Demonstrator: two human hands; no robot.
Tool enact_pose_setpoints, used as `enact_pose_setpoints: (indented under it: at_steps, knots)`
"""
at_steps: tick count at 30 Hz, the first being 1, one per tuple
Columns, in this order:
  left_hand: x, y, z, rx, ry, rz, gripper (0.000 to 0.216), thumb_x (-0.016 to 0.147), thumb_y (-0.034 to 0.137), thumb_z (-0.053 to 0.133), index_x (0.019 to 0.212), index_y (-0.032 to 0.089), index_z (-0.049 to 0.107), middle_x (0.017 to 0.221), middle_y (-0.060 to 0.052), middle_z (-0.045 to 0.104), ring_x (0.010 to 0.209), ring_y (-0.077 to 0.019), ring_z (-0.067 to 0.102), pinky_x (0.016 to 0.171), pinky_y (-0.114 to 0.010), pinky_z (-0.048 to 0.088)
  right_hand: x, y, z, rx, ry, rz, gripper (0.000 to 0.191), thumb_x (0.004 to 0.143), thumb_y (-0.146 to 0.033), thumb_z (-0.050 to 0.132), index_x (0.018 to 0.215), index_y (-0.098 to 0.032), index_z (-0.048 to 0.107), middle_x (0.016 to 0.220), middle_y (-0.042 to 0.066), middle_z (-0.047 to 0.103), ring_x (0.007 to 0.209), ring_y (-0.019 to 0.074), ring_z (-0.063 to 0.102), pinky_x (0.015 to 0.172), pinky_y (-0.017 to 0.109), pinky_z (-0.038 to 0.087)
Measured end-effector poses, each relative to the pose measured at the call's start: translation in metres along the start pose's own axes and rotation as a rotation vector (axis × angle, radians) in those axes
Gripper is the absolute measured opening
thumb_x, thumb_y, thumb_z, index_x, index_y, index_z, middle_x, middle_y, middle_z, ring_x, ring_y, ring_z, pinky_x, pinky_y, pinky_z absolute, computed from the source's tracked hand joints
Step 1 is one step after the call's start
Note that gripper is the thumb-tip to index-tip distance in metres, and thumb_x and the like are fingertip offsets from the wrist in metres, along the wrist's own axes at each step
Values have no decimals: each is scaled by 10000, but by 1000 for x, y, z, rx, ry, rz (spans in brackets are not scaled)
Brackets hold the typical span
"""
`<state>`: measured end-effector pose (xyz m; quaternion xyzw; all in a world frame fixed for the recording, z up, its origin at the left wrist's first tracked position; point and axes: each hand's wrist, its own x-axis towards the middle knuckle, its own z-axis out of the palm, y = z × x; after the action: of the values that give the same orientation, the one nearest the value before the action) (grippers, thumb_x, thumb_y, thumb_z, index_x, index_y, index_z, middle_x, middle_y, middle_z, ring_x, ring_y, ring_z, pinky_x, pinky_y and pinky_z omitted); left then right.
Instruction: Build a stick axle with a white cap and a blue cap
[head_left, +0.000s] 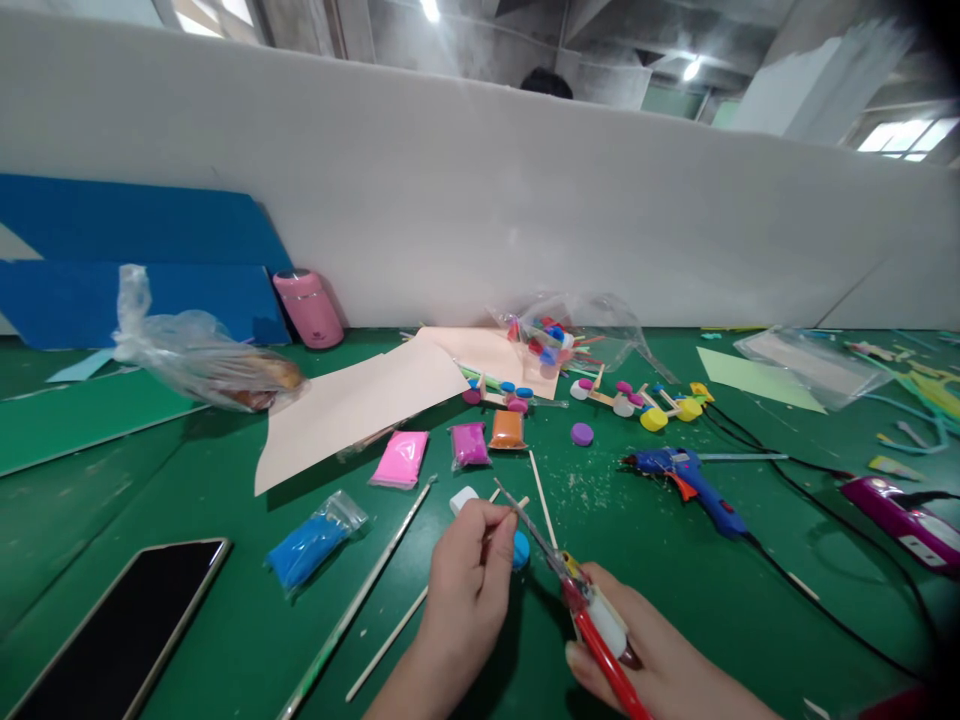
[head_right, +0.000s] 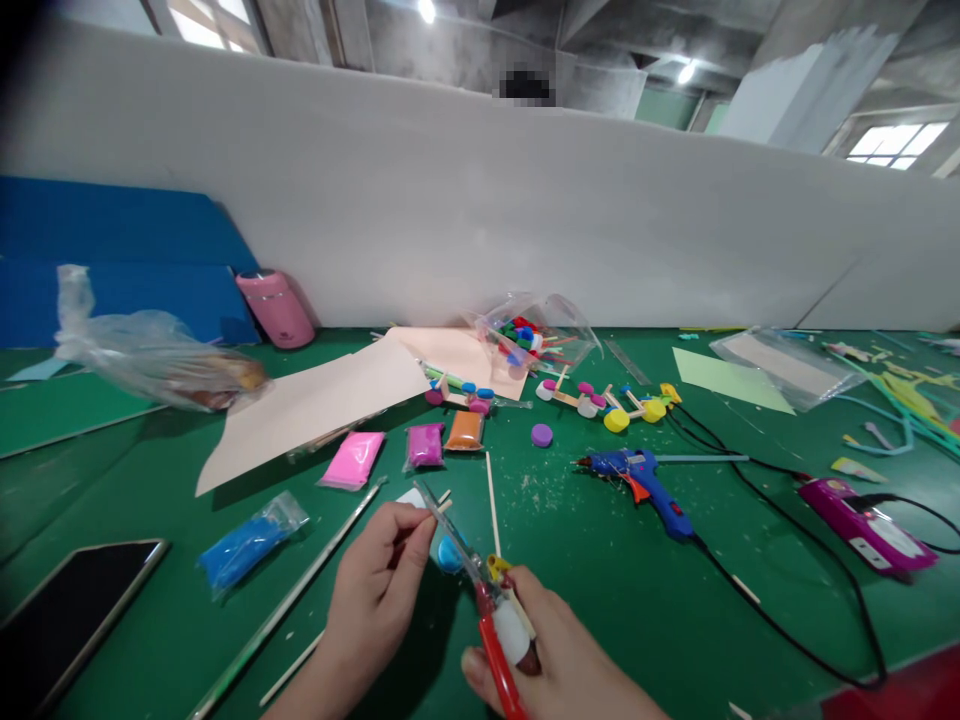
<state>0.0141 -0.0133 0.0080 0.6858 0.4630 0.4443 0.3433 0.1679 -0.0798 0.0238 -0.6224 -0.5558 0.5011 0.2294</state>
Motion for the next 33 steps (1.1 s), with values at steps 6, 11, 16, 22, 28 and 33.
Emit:
enact_pose_setpoints:
  at_steps: [6,11,16,22,28,33]
  knots:
    - [3,10,-2,-192,13,-131,139,794,226,467,671,183,516,567,50,421,500,-100,372,476,-194,306,-1,2,-2,-31,13,-44,234,718,-371,540,842,-188,462,670,-35,429,562,101,379,534,190,388]
    - [5,9,-2,-387,-53,-297,178,777,262,507,626,172,476,548,55,392,503,-94,329,472,-197,271,-1,3,-2,6,13,-11,232,709,-367,551,826,-191,455,648,-46,402,535,91,343,493,178,352]
    - [6,2,1,-726,-171,-424,230,793,306,514,627,176,421,499,80,332,467,-77,262,461,-204,221,2,2,-3,-32,28,4,171,687,-264,569,763,-185,438,645,-49,404,547,87,348,502,175,346]
    - [6,1,2,-639,-117,-400,220,770,321,549,643,167,456,541,66,374,498,-79,301,474,-199,243,6,1,-6,-108,24,24,172,660,-205,572,749,-192,425,612,-50,455,526,88,400,487,173,340]
    - [5,-1,2,-702,-122,-381,198,780,299,551,660,168,465,539,71,383,495,-72,308,477,-202,240,6,0,-7,-171,53,-11,188,679,-280,556,787,-200,424,653,-40,469,541,103,405,499,183,359]
    - [7,-2,2,-1030,-231,-498,211,769,289,565,652,175,432,456,92,337,422,-59,268,466,-214,216,2,-3,-7,-142,54,-4,188,697,-301,538,801,-205,415,651,-43,454,545,106,405,504,181,369]
